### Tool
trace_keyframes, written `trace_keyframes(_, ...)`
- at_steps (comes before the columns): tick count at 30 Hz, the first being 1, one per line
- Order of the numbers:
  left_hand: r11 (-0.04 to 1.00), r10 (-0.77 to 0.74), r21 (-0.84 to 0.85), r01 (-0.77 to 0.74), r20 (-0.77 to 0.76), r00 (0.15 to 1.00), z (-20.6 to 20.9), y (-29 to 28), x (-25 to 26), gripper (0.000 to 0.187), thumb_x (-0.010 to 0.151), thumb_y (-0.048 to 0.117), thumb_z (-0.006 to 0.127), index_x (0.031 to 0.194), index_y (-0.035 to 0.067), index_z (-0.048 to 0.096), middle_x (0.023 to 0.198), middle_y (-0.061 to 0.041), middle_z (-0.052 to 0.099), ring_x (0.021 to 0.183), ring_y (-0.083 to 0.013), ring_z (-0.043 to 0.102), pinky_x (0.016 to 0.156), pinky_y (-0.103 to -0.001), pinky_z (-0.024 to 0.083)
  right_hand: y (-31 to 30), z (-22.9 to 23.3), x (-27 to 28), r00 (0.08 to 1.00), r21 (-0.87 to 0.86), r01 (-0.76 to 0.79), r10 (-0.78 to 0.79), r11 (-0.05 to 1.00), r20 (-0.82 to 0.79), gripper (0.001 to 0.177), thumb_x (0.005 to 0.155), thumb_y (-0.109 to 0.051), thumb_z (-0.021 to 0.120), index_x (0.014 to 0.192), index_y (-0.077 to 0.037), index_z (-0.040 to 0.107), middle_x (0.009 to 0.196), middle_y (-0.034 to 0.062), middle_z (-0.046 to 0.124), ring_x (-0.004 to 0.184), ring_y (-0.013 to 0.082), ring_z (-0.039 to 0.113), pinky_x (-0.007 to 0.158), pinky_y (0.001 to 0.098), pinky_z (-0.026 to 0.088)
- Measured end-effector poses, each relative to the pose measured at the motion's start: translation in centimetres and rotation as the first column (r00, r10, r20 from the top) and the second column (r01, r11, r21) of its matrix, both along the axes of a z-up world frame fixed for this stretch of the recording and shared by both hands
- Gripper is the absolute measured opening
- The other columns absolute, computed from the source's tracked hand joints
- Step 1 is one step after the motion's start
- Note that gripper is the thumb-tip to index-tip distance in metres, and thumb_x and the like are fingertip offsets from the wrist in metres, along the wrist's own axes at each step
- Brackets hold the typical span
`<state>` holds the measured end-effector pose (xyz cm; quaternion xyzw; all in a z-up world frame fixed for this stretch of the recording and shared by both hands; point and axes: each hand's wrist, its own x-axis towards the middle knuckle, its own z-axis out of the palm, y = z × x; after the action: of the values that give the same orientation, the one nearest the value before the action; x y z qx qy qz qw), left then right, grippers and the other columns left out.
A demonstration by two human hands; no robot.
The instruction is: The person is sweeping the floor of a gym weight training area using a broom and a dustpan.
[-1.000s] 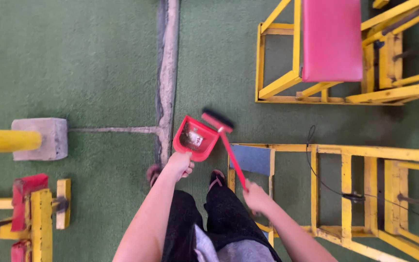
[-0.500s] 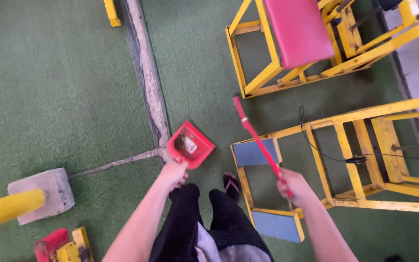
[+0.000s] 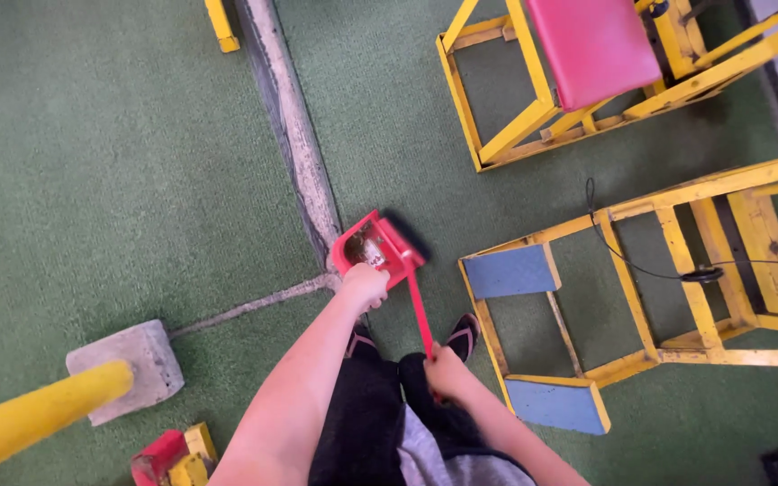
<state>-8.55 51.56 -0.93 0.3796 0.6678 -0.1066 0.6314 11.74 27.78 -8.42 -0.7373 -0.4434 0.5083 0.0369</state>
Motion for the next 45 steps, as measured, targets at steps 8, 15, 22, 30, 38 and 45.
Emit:
trace_keyframes(8, 0.949, 0.313, -0.107, -0.296, 0.242, 0.918, -3.5, -2.1, -5.3, 0.027, 0.096, 0.026, 0.057, 0.090, 0.000, 0.062, 0.068, -0.009, 0.062, 0.044, -0.0140, 0.048, 0.038, -0.032, 0.034, 7.1, 21.9, 5.3, 0.727, -0.552, 0.421, -0.632, 0.719, -0.268, 0.045, 0.098, -0.015, 0.056, 0.142, -0.017, 0.063, 0.066, -0.0030, 0.044, 0.044, 0.0058, 0.036, 0.037, 0.0226, 0.026)
trace_keyframes(15, 0.764, 0.645, -0.215, -0.608, 0.266, 0.717, -1.1, -1.5, -6.4, 0.025, 0.098, 0.028, 0.059, 0.093, 0.004, 0.052, 0.071, -0.010, 0.053, 0.044, -0.0119, 0.038, 0.038, -0.030, 0.027, 15.7, 25.6, 9.3, 0.772, -0.445, 0.525, -0.627, 0.725, -0.110, 0.039, 0.099, -0.021, 0.057, 0.137, -0.017, 0.059, 0.067, -0.0013, 0.047, 0.046, 0.0069, 0.037, 0.039, 0.0243, 0.026)
trace_keyframes(22, 0.727, 0.685, -0.186, -0.661, 0.262, 0.680, -1.2, 0.3, -2.2, 0.034, 0.098, 0.028, 0.060, 0.090, -0.003, 0.047, 0.065, -0.010, 0.052, 0.040, -0.0127, 0.036, 0.035, -0.031, 0.022, 30.2, 13.9, 18.3, 0.756, -0.354, 0.423, -0.540, 0.834, -0.369, 0.008, 0.099, -0.014, 0.052, 0.100, -0.006, 0.053, 0.064, -0.0002, 0.045, 0.046, 0.0077, 0.038, 0.039, 0.0275, 0.029)
trace_keyframes(30, 0.636, 0.770, -0.172, -0.752, 0.080, 0.633, -0.7, 3.5, 4.9, 0.026, 0.099, 0.027, 0.058, 0.095, 0.003, 0.050, 0.066, -0.010, 0.055, 0.041, -0.0147, 0.042, 0.036, -0.032, 0.028, 32.6, 3.1, 17.8, 0.999, -0.244, -0.045, 0.038, 0.969, -0.035, 0.020, 0.086, -0.007, 0.058, 0.105, -0.002, 0.061, 0.072, 0.0153, 0.066, 0.055, 0.0266, 0.066, 0.048, 0.0415, 0.053)
trace_keyframes(38, 0.669, 0.743, -0.069, -0.741, 0.039, 0.668, -3.1, 6.5, 5.5, 0.047, 0.100, 0.037, 0.063, 0.092, -0.009, 0.056, 0.067, -0.014, 0.060, 0.040, -0.0146, 0.044, 0.036, -0.032, 0.030, 27.9, 14.0, 17.2, 0.937, -0.352, -0.330, 0.259, 0.876, -0.233, 0.045, 0.091, -0.011, 0.053, 0.136, -0.011, 0.049, 0.066, 0.0104, 0.061, 0.044, 0.0219, 0.059, 0.042, 0.0362, 0.051)
trace_keyframes(45, 0.640, 0.768, -0.109, -0.760, 0.123, 0.629, -4.0, 3.8, 4.6, 0.036, 0.099, 0.032, 0.059, 0.084, -0.001, 0.056, 0.063, -0.010, 0.057, 0.040, -0.0150, 0.044, 0.036, -0.034, 0.029, 40.0, 17.7, 26.1, 0.921, -0.594, -0.094, -0.157, 0.799, -0.357, 0.060, 0.091, -0.010, 0.060, 0.150, -0.017, 0.055, 0.067, -0.0016, 0.054, 0.044, 0.0044, 0.040, 0.035, 0.0203, 0.029)
